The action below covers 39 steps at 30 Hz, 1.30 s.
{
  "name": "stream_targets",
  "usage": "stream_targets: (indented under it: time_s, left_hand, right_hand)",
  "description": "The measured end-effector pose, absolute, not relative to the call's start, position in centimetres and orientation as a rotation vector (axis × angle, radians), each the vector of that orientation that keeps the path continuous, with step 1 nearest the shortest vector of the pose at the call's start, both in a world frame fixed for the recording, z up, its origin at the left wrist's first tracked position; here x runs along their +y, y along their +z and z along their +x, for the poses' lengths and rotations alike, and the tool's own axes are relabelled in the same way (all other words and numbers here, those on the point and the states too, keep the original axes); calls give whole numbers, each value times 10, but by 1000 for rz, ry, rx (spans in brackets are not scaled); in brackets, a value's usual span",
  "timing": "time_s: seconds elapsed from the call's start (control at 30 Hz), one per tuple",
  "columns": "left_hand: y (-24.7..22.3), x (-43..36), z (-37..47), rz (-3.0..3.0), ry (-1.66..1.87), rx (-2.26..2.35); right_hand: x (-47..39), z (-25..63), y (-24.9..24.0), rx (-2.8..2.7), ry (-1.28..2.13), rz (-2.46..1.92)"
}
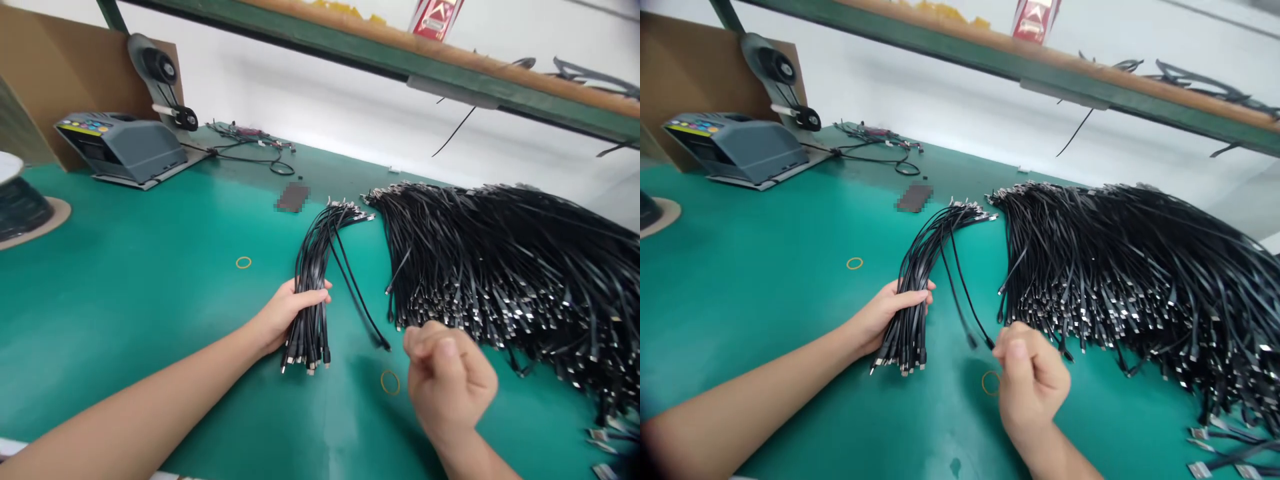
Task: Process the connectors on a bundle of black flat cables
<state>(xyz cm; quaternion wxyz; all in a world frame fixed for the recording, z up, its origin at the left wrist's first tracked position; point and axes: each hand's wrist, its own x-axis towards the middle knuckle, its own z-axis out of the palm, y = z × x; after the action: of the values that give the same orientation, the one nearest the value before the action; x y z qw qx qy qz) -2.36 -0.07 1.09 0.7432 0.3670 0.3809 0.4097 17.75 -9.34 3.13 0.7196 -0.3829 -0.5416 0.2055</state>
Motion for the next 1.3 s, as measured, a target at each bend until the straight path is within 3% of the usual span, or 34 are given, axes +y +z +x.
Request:
stream_targets:
  time_s: [0.23, 0.4, 0.97, 1.3]
  left_hand:
    - [13, -4, -22, 811, 891, 844]
    - [10, -2, -22, 816, 883, 838]
    - [9, -2, -21, 856, 932, 857]
    - [9, -5, -21, 800, 897, 781]
  right_hand:
    - [-82, 166, 15, -2019, 569, -1329]
    - [-66, 170, 8, -2117, 436, -1703]
    - [-76, 166, 14, -1856, 1099, -1390]
    - [-77, 164, 11, -1811, 1061, -1352]
